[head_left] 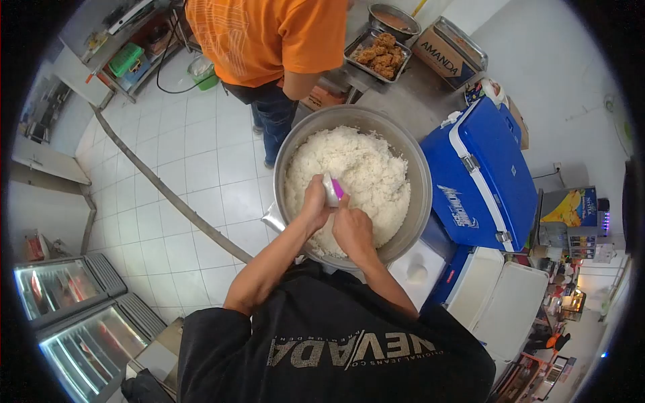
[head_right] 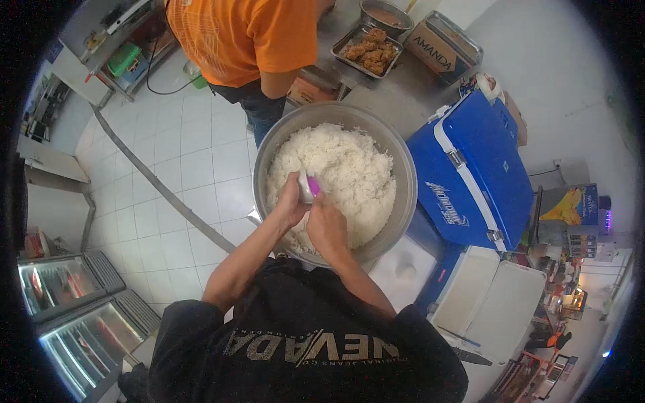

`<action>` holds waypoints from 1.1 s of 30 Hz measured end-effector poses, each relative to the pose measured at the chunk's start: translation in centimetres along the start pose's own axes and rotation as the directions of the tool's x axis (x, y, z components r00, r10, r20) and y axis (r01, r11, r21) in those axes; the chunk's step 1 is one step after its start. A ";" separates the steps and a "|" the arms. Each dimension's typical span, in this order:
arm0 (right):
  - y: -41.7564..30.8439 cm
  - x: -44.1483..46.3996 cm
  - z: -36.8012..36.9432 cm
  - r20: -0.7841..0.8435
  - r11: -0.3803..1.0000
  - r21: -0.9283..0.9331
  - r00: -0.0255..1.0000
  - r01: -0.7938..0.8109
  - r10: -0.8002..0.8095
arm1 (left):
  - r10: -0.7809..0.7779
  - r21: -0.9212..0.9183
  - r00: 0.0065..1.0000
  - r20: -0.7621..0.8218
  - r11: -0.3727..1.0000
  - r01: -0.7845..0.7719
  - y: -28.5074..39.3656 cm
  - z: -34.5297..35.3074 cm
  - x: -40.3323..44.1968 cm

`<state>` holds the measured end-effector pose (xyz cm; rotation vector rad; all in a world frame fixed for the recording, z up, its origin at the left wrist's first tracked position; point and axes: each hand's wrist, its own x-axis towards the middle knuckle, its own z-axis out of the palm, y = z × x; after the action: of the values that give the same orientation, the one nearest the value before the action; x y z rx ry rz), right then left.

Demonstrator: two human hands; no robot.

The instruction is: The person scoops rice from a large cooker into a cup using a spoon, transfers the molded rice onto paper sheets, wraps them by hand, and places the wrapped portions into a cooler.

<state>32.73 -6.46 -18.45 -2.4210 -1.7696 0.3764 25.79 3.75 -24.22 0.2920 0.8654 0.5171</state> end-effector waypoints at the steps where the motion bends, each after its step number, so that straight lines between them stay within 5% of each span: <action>1: 0.1 -0.1 -0.2 0.038 1.000 -0.015 0.999 0.023 -0.022 | -0.035 0.061 0.999 0.003 0.998 0.035 0.4 -0.1 -0.1; 4: 2.1 0.2 -1.9 0.016 0.994 -0.087 0.997 0.073 -0.072 | -0.001 -0.044 0.998 0.062 0.999 0.004 0.3 -0.9 1.0; 7: 3.7 -0.2 -7.7 -0.102 0.991 -0.052 0.988 -0.120 0.114 | 0.090 -0.080 0.994 0.055 0.993 -0.085 2.7 0.3 -1.0; 10: 6.1 0.9 -6.2 0.075 0.995 -0.095 0.997 0.031 -0.024 | 0.198 -0.159 0.979 0.059 0.970 -0.186 4.9 -1.0 -1.8; 14: 4.9 2.4 4.8 0.317 0.942 0.018 0.892 0.335 -0.323 | 0.279 -0.177 0.956 0.088 0.949 -0.261 7.6 -1.8 -3.6; 17: 4.1 2.7 4.5 0.566 0.918 0.094 0.738 0.385 -0.368 | 0.287 -0.133 0.958 0.023 0.950 -0.281 8.4 -2.2 -6.2; 20: 8.2 6.0 5.6 0.724 0.802 0.323 0.414 0.502 -0.551 | 0.275 -0.199 0.958 0.079 0.946 -0.255 8.3 -3.0 -7.0; 23: 10.4 7.6 2.3 0.703 0.758 0.569 0.289 0.320 -0.650 | 0.273 -0.208 0.959 0.081 0.945 -0.251 7.8 -3.0 -7.9; 24: 11.6 7.7 1.8 0.646 0.713 0.655 0.304 0.250 -0.700 | 0.272 -0.195 0.961 0.051 0.947 -0.257 7.4 -3.1 -7.9; 27: 13.3 7.6 -2.3 0.750 0.817 0.577 0.403 -0.009 -0.525 | 0.261 -0.164 0.965 -0.029 0.951 -0.262 6.2 -3.2 -8.0; 30: 11.7 5.8 -7.8 0.573 0.686 0.704 0.716 -0.183 -0.397 | 0.254 -0.169 0.966 -0.046 0.951 -0.258 3.8 -2.5 -7.0; 33: 7.9 2.7 -6.2 0.180 0.875 0.484 0.978 0.001 -0.101 | 0.096 -0.182 0.989 -0.112 0.976 -0.116 1.2 -0.2 -6.2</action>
<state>42.39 -5.99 -14.76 -2.0321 -1.5627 0.9604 21.88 1.41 -19.82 0.1397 0.8971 0.7140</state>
